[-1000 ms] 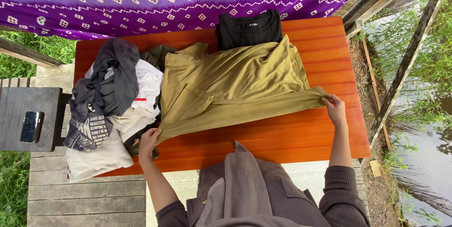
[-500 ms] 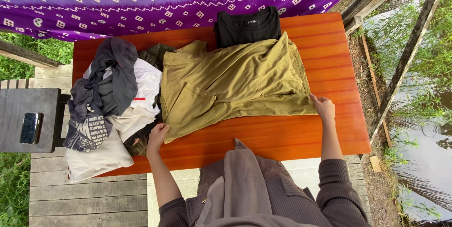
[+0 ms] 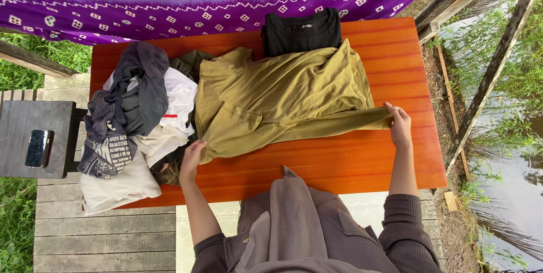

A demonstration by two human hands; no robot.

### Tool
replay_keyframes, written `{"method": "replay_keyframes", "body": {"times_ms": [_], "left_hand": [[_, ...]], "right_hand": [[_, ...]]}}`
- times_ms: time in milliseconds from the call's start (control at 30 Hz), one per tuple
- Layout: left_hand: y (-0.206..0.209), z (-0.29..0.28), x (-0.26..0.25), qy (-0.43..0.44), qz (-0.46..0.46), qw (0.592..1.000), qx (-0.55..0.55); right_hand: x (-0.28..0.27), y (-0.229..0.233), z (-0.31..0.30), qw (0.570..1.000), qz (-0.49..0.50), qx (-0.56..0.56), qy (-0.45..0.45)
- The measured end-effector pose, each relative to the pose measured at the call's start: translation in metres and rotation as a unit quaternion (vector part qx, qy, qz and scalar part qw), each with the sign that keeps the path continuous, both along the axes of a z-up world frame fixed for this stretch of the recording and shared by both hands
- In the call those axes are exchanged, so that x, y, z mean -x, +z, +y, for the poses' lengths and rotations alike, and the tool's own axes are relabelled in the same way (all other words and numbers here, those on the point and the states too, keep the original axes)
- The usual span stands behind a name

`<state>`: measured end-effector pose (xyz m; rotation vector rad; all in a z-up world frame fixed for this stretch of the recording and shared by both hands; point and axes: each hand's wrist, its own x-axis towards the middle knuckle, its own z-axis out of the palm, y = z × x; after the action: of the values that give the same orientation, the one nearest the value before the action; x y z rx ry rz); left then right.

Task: The person picks up a shirt from a pile of clothes on a table, spreads it out flat, folds the sleeves and sides inward, and سپس completes the fold by bringing the bottom to the top before placing it on a stack.

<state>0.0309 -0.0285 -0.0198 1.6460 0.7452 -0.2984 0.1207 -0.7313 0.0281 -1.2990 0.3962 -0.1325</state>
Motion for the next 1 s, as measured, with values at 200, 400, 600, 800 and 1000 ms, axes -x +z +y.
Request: {"method": "replay_keyframes", "body": {"times_ms": [200, 400, 600, 800, 1000], "left_hand": [[0.024, 0.019, -0.002, 0.027, -0.077, 0.992, 0.097], [0.041, 0.004, -0.004, 0.037, -0.114, 0.983, 0.138], [0.072, 0.016, -0.011, 0.152, -0.290, 0.926, 0.188], [0.089, 0.046, -0.003, 0.185, -0.386, 0.883, 0.195], [0.061, 0.049, 0.033, 0.018, -0.116, 0.993, 0.025]], "right_hand": [[0.004, 0.013, -0.023, 0.995, -0.070, -0.053, -0.043], [0.011, 0.024, -0.036, 0.986, -0.126, -0.056, -0.090], [0.008, 0.038, -0.046, 0.970, -0.195, -0.067, -0.132], [0.013, 0.051, -0.058, 0.991, -0.092, -0.054, 0.076], [0.043, 0.040, -0.053, 0.887, 0.256, 0.265, 0.278]]}}
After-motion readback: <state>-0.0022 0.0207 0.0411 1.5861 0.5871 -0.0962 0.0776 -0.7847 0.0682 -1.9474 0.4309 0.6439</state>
